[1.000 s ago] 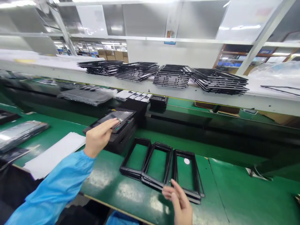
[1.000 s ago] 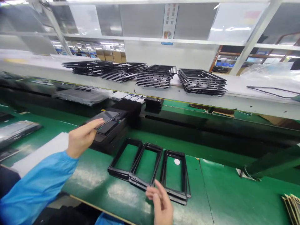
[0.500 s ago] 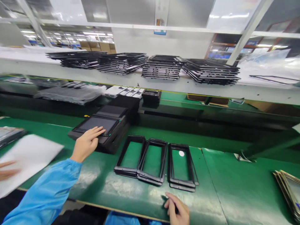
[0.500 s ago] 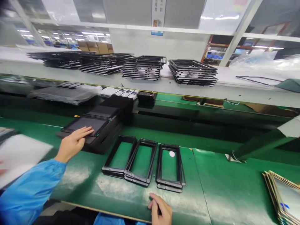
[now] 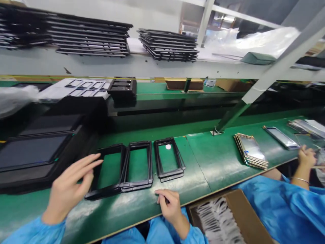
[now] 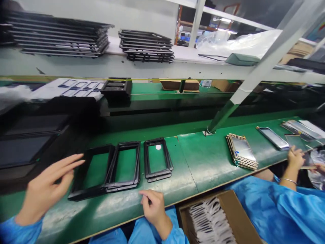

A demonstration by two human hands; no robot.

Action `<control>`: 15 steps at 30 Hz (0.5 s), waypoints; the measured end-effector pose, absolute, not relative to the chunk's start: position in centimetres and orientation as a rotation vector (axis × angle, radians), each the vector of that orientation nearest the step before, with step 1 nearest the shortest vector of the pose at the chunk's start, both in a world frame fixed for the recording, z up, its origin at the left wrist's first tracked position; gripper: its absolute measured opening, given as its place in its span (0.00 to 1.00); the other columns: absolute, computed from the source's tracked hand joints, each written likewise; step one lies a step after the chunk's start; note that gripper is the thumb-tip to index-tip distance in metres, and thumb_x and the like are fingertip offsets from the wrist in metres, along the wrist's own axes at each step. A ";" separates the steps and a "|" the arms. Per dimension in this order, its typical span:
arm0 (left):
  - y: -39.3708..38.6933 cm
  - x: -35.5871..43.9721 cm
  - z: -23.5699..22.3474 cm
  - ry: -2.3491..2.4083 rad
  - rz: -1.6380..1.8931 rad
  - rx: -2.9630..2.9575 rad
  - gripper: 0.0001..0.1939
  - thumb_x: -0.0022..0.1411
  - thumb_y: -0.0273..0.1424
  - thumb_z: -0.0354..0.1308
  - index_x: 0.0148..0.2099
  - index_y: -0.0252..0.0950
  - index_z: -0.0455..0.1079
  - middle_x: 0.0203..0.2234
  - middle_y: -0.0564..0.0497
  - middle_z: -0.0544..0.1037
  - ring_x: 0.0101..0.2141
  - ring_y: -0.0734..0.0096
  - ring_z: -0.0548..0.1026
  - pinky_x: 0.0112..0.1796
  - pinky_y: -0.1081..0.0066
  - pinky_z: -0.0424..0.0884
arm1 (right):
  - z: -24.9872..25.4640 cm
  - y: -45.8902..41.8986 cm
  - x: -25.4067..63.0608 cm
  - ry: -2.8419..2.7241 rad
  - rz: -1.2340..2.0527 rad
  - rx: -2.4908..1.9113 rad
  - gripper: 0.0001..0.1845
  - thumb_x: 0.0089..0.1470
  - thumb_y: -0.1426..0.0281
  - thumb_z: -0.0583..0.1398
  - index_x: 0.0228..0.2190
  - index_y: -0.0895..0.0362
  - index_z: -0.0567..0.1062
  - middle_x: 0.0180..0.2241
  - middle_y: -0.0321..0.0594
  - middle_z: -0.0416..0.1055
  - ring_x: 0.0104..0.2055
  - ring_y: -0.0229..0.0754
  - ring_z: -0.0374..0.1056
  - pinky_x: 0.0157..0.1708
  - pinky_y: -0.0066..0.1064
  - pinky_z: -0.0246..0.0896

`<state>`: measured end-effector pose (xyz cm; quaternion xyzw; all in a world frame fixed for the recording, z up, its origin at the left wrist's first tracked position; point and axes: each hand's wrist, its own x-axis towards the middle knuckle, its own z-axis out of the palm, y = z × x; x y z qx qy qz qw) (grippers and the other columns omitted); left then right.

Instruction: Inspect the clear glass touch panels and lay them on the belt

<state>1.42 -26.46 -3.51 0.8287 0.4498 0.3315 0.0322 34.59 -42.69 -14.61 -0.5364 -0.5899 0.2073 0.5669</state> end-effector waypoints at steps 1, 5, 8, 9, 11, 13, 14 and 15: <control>-26.9 3.1 -4.0 1.255 0.982 2.597 0.17 0.69 0.34 0.58 0.57 0.52 0.79 0.61 0.56 0.80 0.61 0.51 0.78 0.67 0.45 0.69 | -14.7 -42.7 34.6 -1.386 0.485 -1.269 0.18 0.64 0.72 0.55 0.38 0.55 0.86 0.20 0.38 0.78 0.22 0.43 0.76 0.27 0.30 0.73; -28.0 8.1 -6.9 0.876 0.576 2.764 0.20 0.68 0.43 0.64 0.61 0.49 0.80 0.59 0.49 0.81 0.59 0.50 0.80 0.62 0.52 0.76 | -14.7 -42.6 34.6 -1.387 0.479 -1.296 0.18 0.64 0.71 0.55 0.38 0.55 0.86 0.21 0.39 0.79 0.22 0.43 0.76 0.28 0.31 0.73; -28.4 9.8 -9.1 0.847 0.371 2.754 0.21 0.71 0.43 0.61 0.63 0.49 0.78 0.58 0.49 0.82 0.57 0.52 0.81 0.63 0.50 0.74 | -14.8 -42.6 34.6 -1.397 0.479 -1.304 0.17 0.63 0.71 0.55 0.38 0.54 0.86 0.23 0.39 0.81 0.23 0.43 0.76 0.28 0.31 0.73; -28.4 10.1 -9.7 0.853 0.344 2.744 0.20 0.73 0.43 0.59 0.63 0.48 0.78 0.57 0.49 0.83 0.55 0.54 0.82 0.64 0.49 0.72 | -14.8 -42.6 34.6 -1.399 0.479 -1.307 0.17 0.63 0.71 0.56 0.38 0.54 0.86 0.24 0.39 0.81 0.23 0.43 0.76 0.29 0.31 0.73; -28.5 10.6 -10.4 0.868 0.343 2.724 0.20 0.75 0.43 0.57 0.63 0.47 0.78 0.54 0.49 0.85 0.52 0.56 0.84 0.65 0.48 0.71 | -14.9 -42.6 34.6 -1.399 0.479 -1.313 0.18 0.63 0.71 0.55 0.38 0.53 0.86 0.24 0.38 0.81 0.23 0.43 0.76 0.29 0.31 0.73; -28.6 10.9 -10.7 0.882 0.373 2.717 0.20 0.75 0.43 0.56 0.63 0.48 0.79 0.51 0.50 0.86 0.48 0.57 0.86 0.64 0.49 0.72 | -15.1 -42.6 34.5 -1.403 0.477 -1.314 0.18 0.63 0.71 0.55 0.39 0.53 0.86 0.24 0.38 0.81 0.23 0.43 0.76 0.30 0.31 0.73; -28.7 11.0 -10.7 0.886 0.381 2.723 0.20 0.75 0.43 0.55 0.62 0.49 0.79 0.50 0.50 0.87 0.47 0.56 0.86 0.64 0.49 0.72 | -15.2 -42.5 34.5 -1.408 0.475 -1.312 0.18 0.63 0.71 0.55 0.39 0.53 0.86 0.24 0.38 0.81 0.23 0.43 0.76 0.30 0.32 0.73; -28.8 11.1 -10.7 0.884 0.380 2.737 0.19 0.75 0.43 0.55 0.61 0.50 0.80 0.49 0.50 0.87 0.47 0.56 0.86 0.64 0.48 0.72 | -15.3 -42.5 34.5 -1.415 0.471 -1.309 0.18 0.63 0.71 0.55 0.38 0.53 0.86 0.24 0.38 0.81 0.23 0.43 0.76 0.29 0.32 0.73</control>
